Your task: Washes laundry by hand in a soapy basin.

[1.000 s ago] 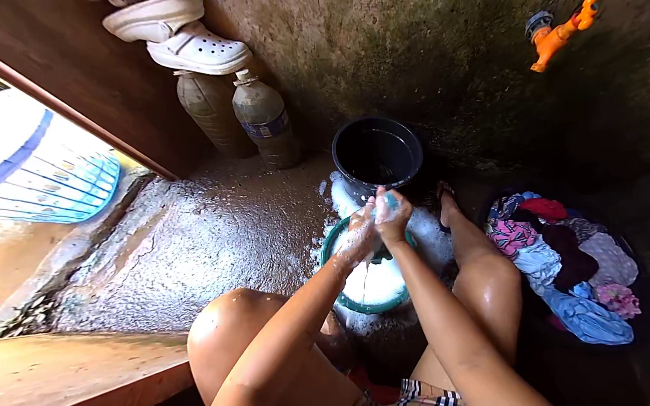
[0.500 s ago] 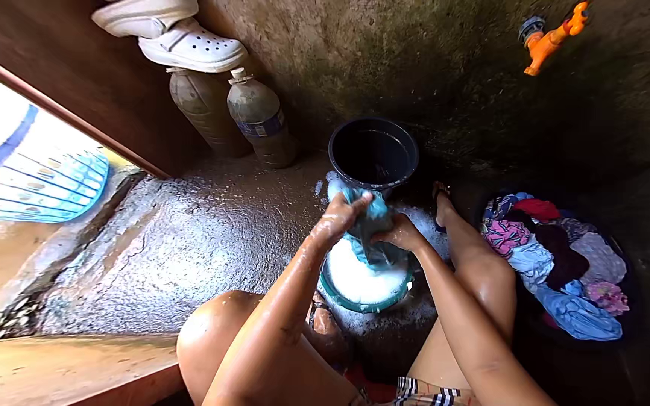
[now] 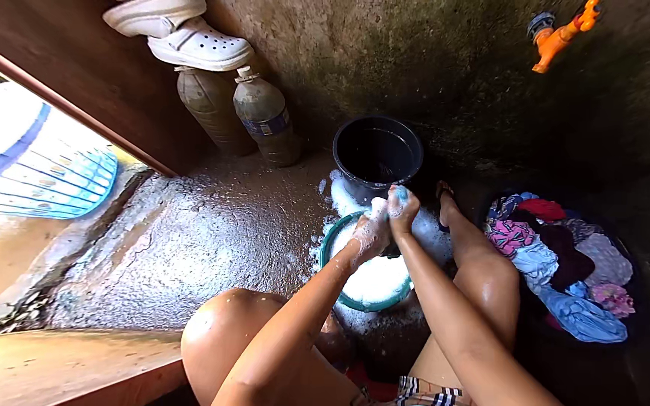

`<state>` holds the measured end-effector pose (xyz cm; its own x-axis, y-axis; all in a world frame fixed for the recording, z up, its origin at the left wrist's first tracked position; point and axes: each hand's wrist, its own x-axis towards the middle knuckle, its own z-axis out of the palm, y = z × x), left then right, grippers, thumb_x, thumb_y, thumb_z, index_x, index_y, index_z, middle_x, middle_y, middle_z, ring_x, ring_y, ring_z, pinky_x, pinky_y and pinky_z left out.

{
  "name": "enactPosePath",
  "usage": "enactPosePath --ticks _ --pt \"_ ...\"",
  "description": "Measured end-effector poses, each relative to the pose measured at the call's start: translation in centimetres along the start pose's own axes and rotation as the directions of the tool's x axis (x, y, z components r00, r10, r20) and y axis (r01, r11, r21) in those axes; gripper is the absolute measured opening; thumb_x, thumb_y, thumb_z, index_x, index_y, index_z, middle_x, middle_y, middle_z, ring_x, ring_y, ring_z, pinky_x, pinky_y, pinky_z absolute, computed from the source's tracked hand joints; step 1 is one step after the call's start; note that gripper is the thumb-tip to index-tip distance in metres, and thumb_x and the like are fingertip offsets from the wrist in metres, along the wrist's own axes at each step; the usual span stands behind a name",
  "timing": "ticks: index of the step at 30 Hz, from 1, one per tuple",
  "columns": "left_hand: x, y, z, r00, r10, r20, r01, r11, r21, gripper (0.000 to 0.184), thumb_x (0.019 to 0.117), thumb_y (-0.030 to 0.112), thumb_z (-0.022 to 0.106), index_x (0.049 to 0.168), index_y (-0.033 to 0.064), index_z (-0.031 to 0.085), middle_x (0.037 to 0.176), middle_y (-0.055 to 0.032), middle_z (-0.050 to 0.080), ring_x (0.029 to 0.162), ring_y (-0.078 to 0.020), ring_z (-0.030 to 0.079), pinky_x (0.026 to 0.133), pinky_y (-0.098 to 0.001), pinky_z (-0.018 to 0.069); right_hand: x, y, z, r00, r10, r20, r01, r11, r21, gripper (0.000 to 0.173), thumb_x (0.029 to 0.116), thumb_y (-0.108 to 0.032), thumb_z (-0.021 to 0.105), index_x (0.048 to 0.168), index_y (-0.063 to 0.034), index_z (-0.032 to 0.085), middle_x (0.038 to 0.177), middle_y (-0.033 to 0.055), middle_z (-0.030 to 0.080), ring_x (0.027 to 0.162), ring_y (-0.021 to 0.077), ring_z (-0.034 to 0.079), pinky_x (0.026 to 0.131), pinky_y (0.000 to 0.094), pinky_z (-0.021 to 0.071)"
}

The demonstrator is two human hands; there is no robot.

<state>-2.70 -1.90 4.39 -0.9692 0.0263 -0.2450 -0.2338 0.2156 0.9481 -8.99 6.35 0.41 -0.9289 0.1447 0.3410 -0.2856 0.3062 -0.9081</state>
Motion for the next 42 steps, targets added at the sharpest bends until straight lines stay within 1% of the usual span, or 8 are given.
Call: enactPosePath --ticks 6,14,20,24,29,33,36,42 --pt "1.5 -3.4 -2.4 0.808 -0.517 0.283 0.219 0.710 0.669 0.052 0.0986 0.041 0.065 0.116 -0.0078 0.065 0.113 -0.0263 0.066 0.104 -0.0382 0.064 0.093 -0.0614 0.0469 2.7 -1.1 -4.0 0.982 0.175 0.070 -0.186 0.954 0.236 0.033 0.0969 -0.045 0.066 0.086 -0.0134 0.068 0.070 -0.0017 0.060 0.060 0.0085 0.056 0.058 0.0309 0.0494" --pt "-0.5 1.9 -5.2 0.988 -0.112 -0.109 0.069 0.939 -0.336 0.014 0.0959 0.022 0.066 0.091 0.0088 0.068 0.073 0.0013 0.066 0.062 -0.0069 0.062 0.058 -0.0263 0.0538 4.7 2.1 -5.5 0.578 0.201 0.791 0.064 0.955 -0.289 0.051 0.0723 -0.025 0.093 0.105 0.0065 0.070 0.114 0.0210 0.066 0.108 0.0315 0.063 0.099 0.0511 0.0509" --pt "1.2 -1.5 -2.9 0.930 -0.196 -0.310 -0.025 0.809 -0.587 0.053 0.1069 0.054 0.041 0.125 0.0088 0.061 0.100 -0.0070 0.068 0.086 -0.0157 0.065 0.076 -0.0370 0.0562 -2.0 -2.9 -0.1 0.954 0.013 0.298 -0.189 0.798 0.572 0.027 0.0931 -0.022 0.071 0.112 -0.0042 0.071 0.108 0.0062 0.074 0.099 0.0141 0.070 0.086 0.0371 0.0596" --pt "-0.5 -2.7 -2.0 0.970 -0.047 -0.239 -0.073 0.881 -0.468 0.026 0.1092 0.012 0.041 0.128 0.0023 0.056 0.104 -0.0029 0.062 0.093 -0.0049 0.059 0.085 -0.0247 0.0517 -5.3 -5.4 3.1 0.987 -0.157 -0.042 0.162 0.945 0.283 0.029 0.0800 -0.015 0.075 0.095 0.0087 0.070 0.083 0.0141 0.071 0.080 0.0173 0.069 0.078 0.0357 0.0569" --pt "-0.4 1.8 -2.0 0.967 -0.174 -0.184 0.109 0.942 -0.318 0.049 0.1106 0.044 0.037 0.096 0.0053 0.063 0.071 -0.0049 0.057 0.060 -0.0149 0.056 0.056 -0.0335 0.0503 0.2 2.0 1.3 0.965 0.145 0.217 -0.115 0.983 -0.144 0.035 0.0939 -0.030 0.070 0.109 0.0017 0.072 0.109 0.0208 0.072 0.106 0.0341 0.068 0.095 0.0566 0.0518" --pt "0.1 0.7 -3.1 0.989 -0.038 -0.141 -0.034 0.880 -0.474 0.038 0.1121 0.025 0.038 0.148 0.0139 0.045 0.109 -0.0070 0.066 0.081 -0.0119 0.064 0.074 -0.0330 0.0561 0.7 3.4 -0.8 0.937 0.174 0.302 -0.122 0.976 -0.183 0.047 0.1007 -0.038 0.062 0.118 0.0049 0.064 0.134 0.0282 0.055 0.126 0.0429 0.053 0.104 0.0585 0.0449" --pt "0.7 0.3 -3.4 0.992 0.068 -0.102 -0.090 0.970 -0.224 0.053 0.1061 0.006 0.043 0.158 0.0103 0.036 0.131 -0.0159 0.063 0.104 -0.0179 0.066 0.091 -0.0381 0.0550 -0.4 1.9 -1.8 0.793 0.191 0.579 -0.403 0.877 0.262 0.079 0.1044 -0.066 0.027 0.145 -0.0016 0.049 0.136 0.0152 0.062 0.126 0.0199 0.059 0.108 0.0415 0.0497" --pt "0.9 -1.3 -3.8 0.922 0.267 -0.282 -0.083 0.845 0.528 0.093 0.0703 0.012 0.090 0.151 0.0073 0.045 0.144 -0.0348 0.041 0.124 -0.0527 0.051 0.095 -0.0682 0.0465 0.6 -2.3 -3.3 0.640 0.198 0.743 -0.275 0.961 -0.019 0.043 0.1045 -0.023 0.059 0.138 0.0021 0.050 0.124 0.0222 0.064 0.113 0.0262 0.064 0.100 0.0451 0.0519"
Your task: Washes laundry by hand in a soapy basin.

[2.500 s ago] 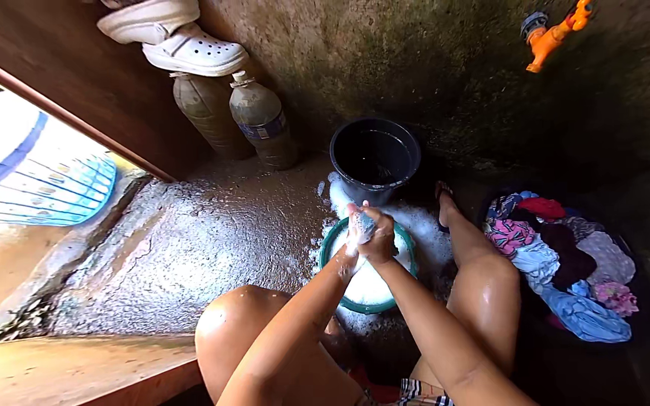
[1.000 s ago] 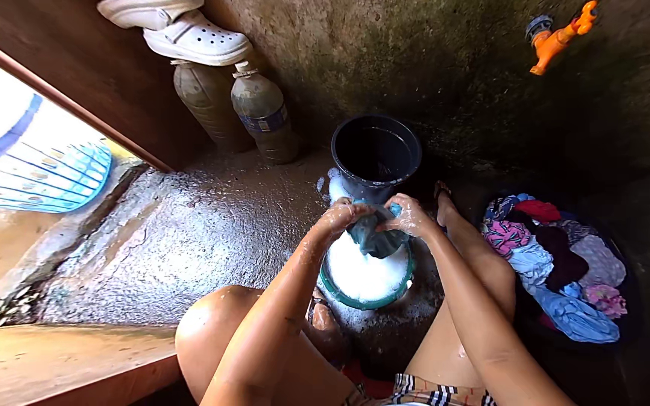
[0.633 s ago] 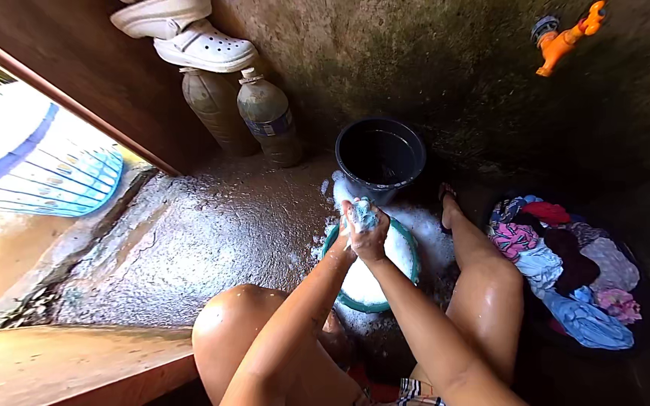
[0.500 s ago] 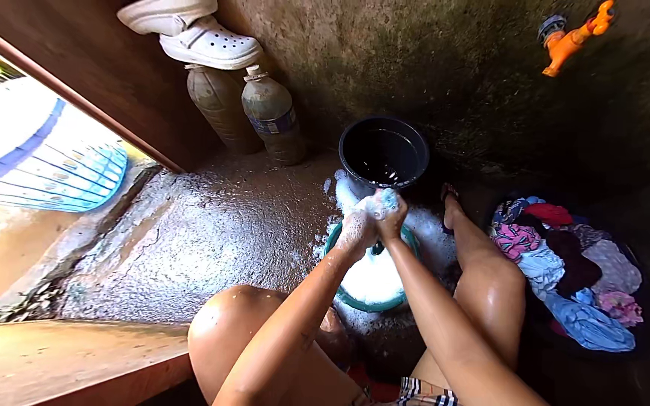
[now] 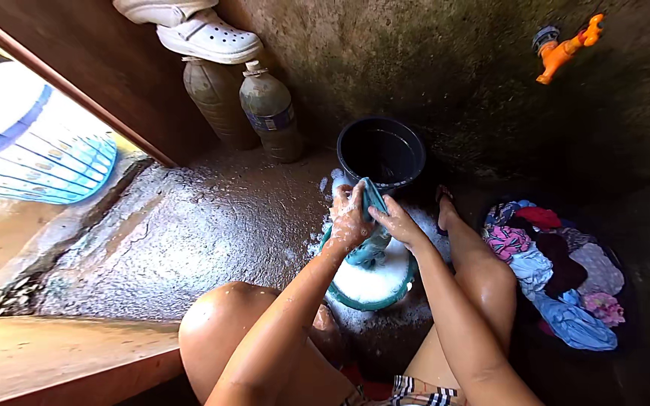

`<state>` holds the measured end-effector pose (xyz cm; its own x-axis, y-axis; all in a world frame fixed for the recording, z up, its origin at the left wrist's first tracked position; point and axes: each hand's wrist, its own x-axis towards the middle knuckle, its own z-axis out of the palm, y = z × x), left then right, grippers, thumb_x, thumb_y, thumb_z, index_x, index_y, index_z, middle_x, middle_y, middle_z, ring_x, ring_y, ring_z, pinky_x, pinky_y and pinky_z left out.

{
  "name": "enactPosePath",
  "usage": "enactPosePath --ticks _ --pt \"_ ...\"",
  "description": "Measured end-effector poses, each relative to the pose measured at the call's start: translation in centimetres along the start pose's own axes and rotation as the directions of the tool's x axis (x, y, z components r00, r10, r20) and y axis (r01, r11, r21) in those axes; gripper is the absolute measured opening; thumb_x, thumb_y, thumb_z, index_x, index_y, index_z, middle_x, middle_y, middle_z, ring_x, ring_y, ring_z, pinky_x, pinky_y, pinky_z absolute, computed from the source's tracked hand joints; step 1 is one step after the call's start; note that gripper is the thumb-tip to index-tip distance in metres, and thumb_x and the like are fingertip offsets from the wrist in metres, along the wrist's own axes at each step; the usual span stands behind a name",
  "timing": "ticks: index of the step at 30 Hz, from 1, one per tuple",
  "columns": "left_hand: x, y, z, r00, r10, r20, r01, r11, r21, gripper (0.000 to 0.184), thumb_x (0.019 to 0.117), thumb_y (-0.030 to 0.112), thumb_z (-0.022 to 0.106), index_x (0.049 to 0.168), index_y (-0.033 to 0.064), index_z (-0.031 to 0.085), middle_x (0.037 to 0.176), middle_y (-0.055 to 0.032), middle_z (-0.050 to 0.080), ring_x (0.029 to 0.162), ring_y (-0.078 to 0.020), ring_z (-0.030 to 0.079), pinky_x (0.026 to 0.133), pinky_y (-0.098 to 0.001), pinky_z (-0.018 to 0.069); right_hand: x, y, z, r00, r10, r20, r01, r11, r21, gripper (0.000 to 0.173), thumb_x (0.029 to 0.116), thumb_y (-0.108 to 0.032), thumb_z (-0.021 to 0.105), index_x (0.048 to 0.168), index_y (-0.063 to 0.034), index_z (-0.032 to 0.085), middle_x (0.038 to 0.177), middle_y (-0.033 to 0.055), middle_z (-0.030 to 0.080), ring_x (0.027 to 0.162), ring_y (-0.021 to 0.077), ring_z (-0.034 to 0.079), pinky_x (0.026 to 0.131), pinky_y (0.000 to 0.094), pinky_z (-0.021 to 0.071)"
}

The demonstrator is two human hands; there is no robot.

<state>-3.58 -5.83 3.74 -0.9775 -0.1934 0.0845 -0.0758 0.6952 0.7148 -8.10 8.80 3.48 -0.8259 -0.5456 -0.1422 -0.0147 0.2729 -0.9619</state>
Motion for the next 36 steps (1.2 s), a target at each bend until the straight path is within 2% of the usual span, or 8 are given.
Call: enactPosePath --ticks 4,8,11,17,22,26,32,36 --pt "-0.1 -1.5 1.5 0.987 -0.154 0.050 0.152 0.988 0.039 0.081 0.0782 0.010 0.084 0.144 0.0007 0.037 0.112 -0.0260 0.068 0.106 -0.0446 0.067 0.093 -0.0625 0.0521 -1.4 -3.7 0.2 0.977 -0.204 -0.064 0.213 0.958 0.190 0.023 0.1060 -0.014 0.052 0.120 0.0018 0.062 0.103 0.0102 0.067 0.091 0.0125 0.064 0.084 0.0347 0.0553" --pt "0.6 -3.5 1.7 0.860 -0.449 0.244 0.350 0.865 0.360 0.051 0.0907 0.021 0.071 0.136 0.0017 0.057 0.133 -0.0267 0.060 0.122 -0.0455 0.060 0.099 -0.0658 0.0472 -3.9 -7.2 -3.5 0.883 -0.318 -0.346 0.419 0.866 0.273 0.020 0.1040 -0.021 0.056 0.115 -0.0072 0.066 0.098 -0.0007 0.070 0.085 0.0073 0.068 0.077 0.0324 0.0604" --pt "1.1 -3.8 0.9 0.787 -0.506 0.354 0.501 0.858 0.111 0.031 0.0985 0.015 0.061 0.121 -0.0048 0.065 0.121 -0.0264 0.065 0.115 -0.0378 0.063 0.098 -0.0568 0.0484 -4.5 -7.3 -7.6 0.790 -0.323 -0.522 0.492 0.841 0.225 0.019 0.1057 -0.028 0.054 0.112 -0.0138 0.066 0.096 -0.0048 0.070 0.086 0.0061 0.069 0.078 0.0316 0.0614" --pt "0.7 -0.1 1.0 0.812 -0.298 0.502 0.582 0.340 -0.739 0.021 0.1057 0.016 0.043 0.104 0.0045 0.060 0.086 -0.0061 0.067 0.077 -0.0157 0.065 0.073 -0.0351 0.0557 -2.3 0.4 -9.7 0.953 0.092 -0.288 -0.207 0.893 -0.399 0.036 0.1021 -0.027 0.064 0.115 0.0067 0.069 0.117 0.0263 0.067 0.110 0.0370 0.064 0.100 0.0543 0.0500" --pt "0.2 2.1 1.2 0.838 -0.086 0.539 0.522 0.417 -0.744 0.037 0.1112 0.032 0.039 0.124 0.0048 0.061 0.105 -0.0064 0.070 0.096 -0.0146 0.068 0.088 -0.0348 0.0560 -2.5 2.7 -4.2 0.975 0.114 -0.192 -0.116 0.993 0.001 0.039 0.1112 -0.014 0.034 0.122 0.0125 0.060 0.111 0.0205 0.068 0.100 0.0187 0.068 0.091 0.0342 0.0567" --pt "0.0 3.0 -0.9 0.845 0.006 0.534 0.456 0.513 -0.727 0.037 0.1116 0.031 0.038 0.129 0.0052 0.058 0.108 -0.0054 0.071 0.100 -0.0130 0.068 0.091 -0.0341 0.0566 -2.7 6.0 -0.4 0.997 -0.025 0.067 -0.023 0.779 0.627 0.096 0.0956 -0.077 0.036 0.156 -0.0024 0.026 0.144 0.0134 0.055 0.131 0.0177 0.056 0.110 0.0394 0.0489" --pt "1.0 0.5 -4.5 0.963 -0.154 0.222 0.219 0.926 -0.307 0.039 0.1090 0.038 0.049 0.118 0.0022 0.064 0.103 -0.0167 0.066 0.093 -0.0253 0.064 0.087 -0.0497 0.0510 -2.6 4.2 -2.0 0.983 -0.182 0.019 0.179 0.978 0.112 0.017 0.1005 -0.008 0.058 0.098 0.0060 0.068 0.089 0.0035 0.068 0.085 0.0029 0.063 0.085 0.0257 0.0539" --pt "0.6 -1.0 -4.0 0.771 -0.012 0.637 0.100 0.990 -0.102 0.049 0.0898 0.043 0.076 0.112 -0.0004 0.069 0.099 -0.0145 0.071 0.094 -0.0232 0.068 0.092 -0.0507 0.0540 -1.2 2.1 -2.8 0.897 -0.283 -0.339 0.349 0.925 0.151 0.025 0.1062 -0.012 0.046 0.103 0.0027 0.066 0.092 0.0036 0.067 0.089 0.0061 0.064 0.088 0.0310 0.0559"
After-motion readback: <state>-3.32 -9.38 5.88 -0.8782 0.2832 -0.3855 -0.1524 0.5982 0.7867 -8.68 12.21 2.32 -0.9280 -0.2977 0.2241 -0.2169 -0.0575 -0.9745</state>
